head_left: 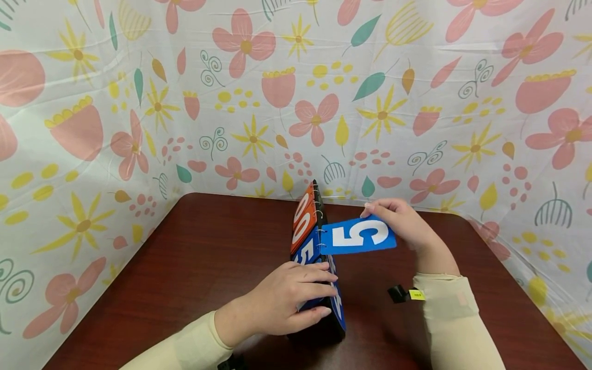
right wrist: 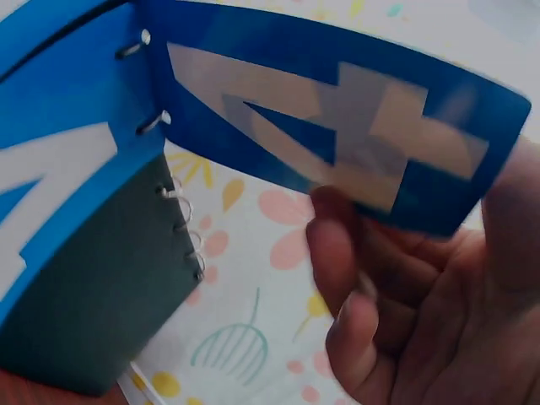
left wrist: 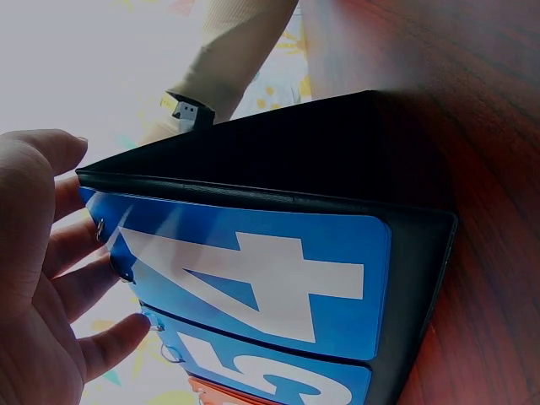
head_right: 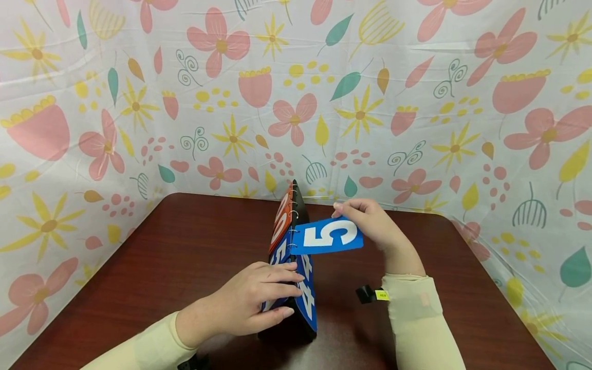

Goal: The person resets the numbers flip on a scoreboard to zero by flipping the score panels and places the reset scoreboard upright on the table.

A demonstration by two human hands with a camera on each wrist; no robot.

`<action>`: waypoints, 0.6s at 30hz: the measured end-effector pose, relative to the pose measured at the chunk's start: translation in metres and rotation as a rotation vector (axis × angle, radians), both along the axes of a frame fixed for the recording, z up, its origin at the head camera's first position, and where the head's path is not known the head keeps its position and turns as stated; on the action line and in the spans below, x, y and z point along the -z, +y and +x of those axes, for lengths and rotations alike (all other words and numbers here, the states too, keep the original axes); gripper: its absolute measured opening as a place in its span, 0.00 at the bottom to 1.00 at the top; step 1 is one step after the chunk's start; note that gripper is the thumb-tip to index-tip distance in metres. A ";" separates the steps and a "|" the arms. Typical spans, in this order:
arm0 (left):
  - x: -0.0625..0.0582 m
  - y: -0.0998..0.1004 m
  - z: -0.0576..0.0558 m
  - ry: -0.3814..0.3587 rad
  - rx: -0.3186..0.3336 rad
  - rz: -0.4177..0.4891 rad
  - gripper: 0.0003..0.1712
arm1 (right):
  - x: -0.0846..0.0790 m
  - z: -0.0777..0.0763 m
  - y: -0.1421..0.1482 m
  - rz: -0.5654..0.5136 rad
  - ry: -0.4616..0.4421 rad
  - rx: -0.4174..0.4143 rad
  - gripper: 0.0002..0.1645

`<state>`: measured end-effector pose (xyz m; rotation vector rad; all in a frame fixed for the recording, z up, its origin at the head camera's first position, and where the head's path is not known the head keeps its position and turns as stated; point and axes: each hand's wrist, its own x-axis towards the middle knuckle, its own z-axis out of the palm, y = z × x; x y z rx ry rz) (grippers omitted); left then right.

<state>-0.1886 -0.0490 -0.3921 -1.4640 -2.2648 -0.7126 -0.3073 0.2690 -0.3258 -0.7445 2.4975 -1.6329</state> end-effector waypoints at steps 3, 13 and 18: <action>0.000 0.001 0.000 0.007 0.001 0.006 0.22 | 0.001 0.000 -0.002 -0.199 0.007 -0.104 0.22; 0.001 0.001 -0.002 0.098 0.006 0.019 0.21 | 0.006 0.006 -0.026 -0.362 0.166 -0.427 0.31; 0.002 0.001 -0.003 0.172 0.013 0.021 0.20 | 0.009 0.008 -0.033 -0.259 0.203 -0.437 0.32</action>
